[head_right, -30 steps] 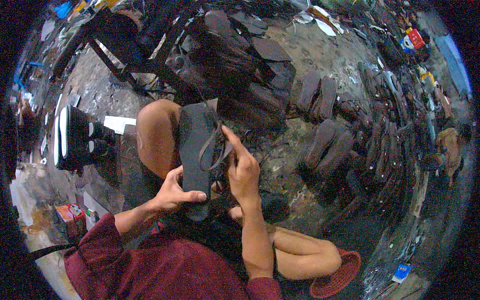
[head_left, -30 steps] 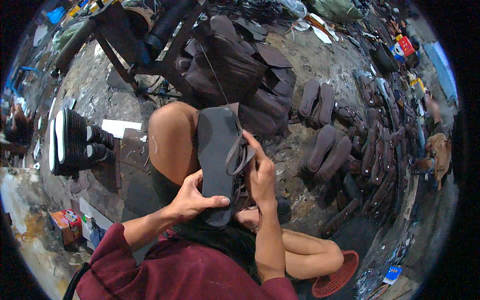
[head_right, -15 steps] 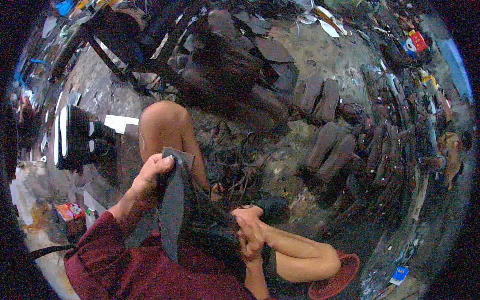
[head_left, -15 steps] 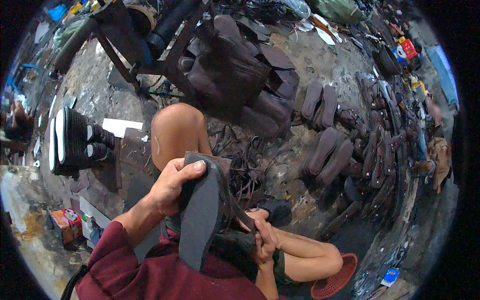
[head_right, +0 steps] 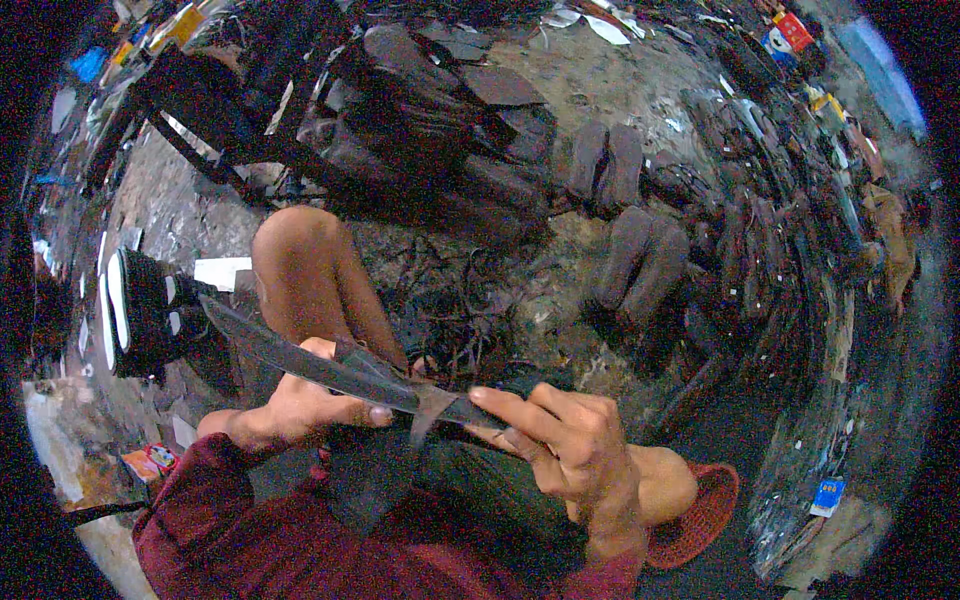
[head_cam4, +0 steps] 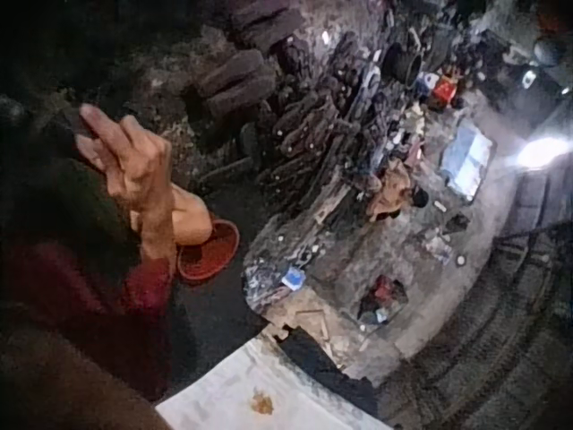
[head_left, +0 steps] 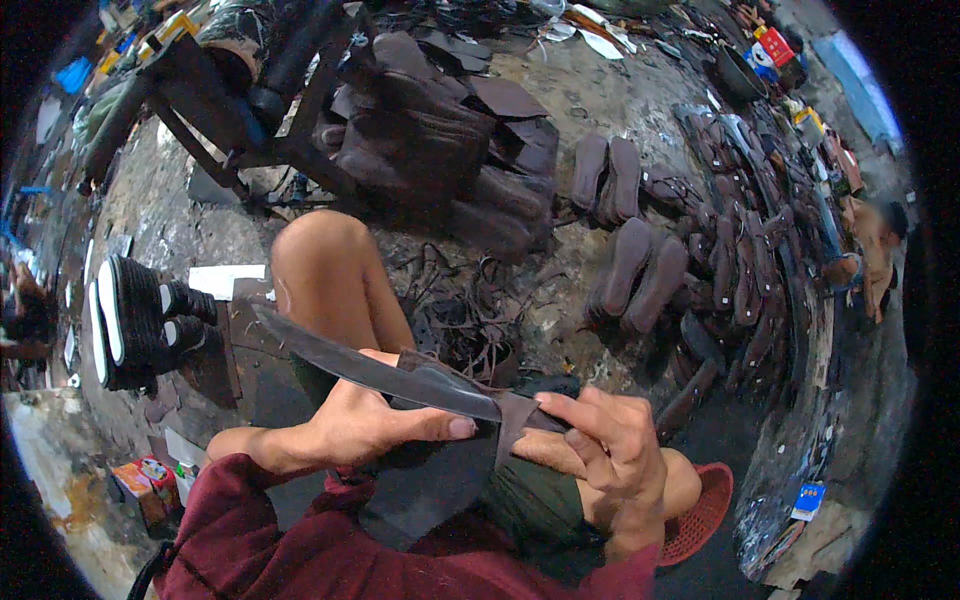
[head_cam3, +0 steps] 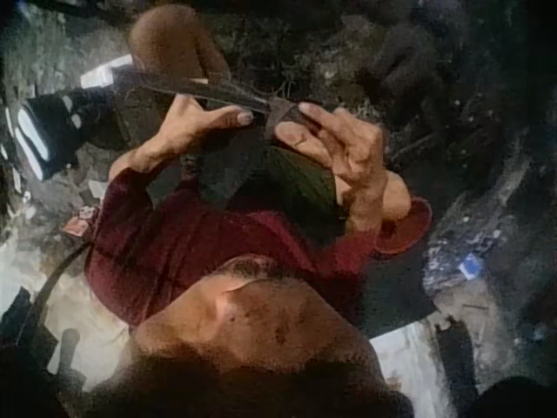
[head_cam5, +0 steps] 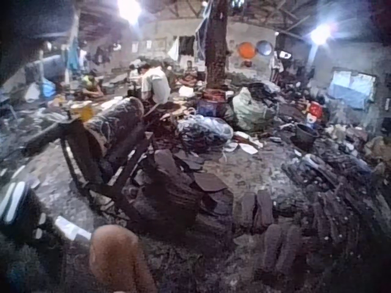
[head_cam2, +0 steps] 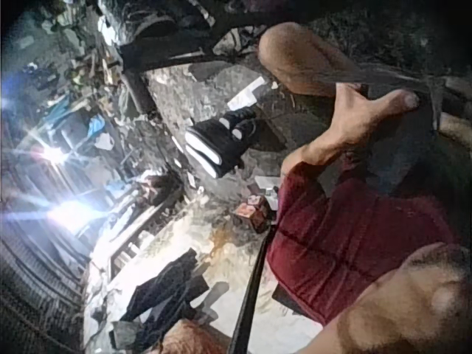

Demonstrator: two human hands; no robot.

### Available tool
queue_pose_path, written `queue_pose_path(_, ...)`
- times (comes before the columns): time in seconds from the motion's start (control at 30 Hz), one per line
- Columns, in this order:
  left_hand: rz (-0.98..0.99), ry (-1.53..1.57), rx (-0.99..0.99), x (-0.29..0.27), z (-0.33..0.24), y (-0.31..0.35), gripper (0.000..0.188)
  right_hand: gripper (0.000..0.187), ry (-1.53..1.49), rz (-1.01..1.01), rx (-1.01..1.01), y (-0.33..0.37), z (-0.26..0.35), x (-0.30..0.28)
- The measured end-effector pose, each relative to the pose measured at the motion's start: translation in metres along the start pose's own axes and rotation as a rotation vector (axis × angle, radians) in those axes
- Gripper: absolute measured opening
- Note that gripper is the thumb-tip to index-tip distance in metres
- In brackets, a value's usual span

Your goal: The person sits on the floor and uses a knife to cut dark shoe insoles into smaller pieces. They repeatedly pick up insoles, cut them, and place the cut pieces aside.

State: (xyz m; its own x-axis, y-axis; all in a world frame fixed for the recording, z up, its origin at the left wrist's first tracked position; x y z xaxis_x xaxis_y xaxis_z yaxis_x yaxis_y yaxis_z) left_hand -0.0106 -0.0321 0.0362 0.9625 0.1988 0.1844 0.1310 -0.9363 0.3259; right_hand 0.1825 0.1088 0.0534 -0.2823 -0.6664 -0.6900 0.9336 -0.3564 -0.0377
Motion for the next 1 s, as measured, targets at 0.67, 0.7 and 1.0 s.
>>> queue_pose_path(0.67, 0.014, 0.75, 0.209, 0.013, 0.044, -0.057, 0.059, 0.037, -0.415, -0.62, 0.245, 0.009, -0.024, 0.039)
queue_pose_path(0.7, -0.133, 0.764, 0.214, 0.021, 0.036, -0.066, 0.056, 0.038, -0.542, -0.658, 0.258, 0.002, -0.022, 0.049)
queue_pose_path(1.0, -0.52, 0.923, 0.116, 0.012, 0.029, -0.074, 0.038, 0.041, -0.159, -0.744, 0.149, 0.046, -0.05, 0.105)
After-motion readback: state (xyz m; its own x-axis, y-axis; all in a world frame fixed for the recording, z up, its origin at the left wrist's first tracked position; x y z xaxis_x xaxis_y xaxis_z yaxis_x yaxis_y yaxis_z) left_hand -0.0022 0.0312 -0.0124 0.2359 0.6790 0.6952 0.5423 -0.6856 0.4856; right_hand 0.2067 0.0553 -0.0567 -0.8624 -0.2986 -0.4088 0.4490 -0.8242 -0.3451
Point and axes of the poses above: each hand's wrist, its own y-axis away from the middle knuckle, its own x-axis out of the palm, z = x × y, the point moved 4 cm from there along -y, towards the middle knuckle, and after that the axes turned 5 degrees about x, right-handed, at the moved point
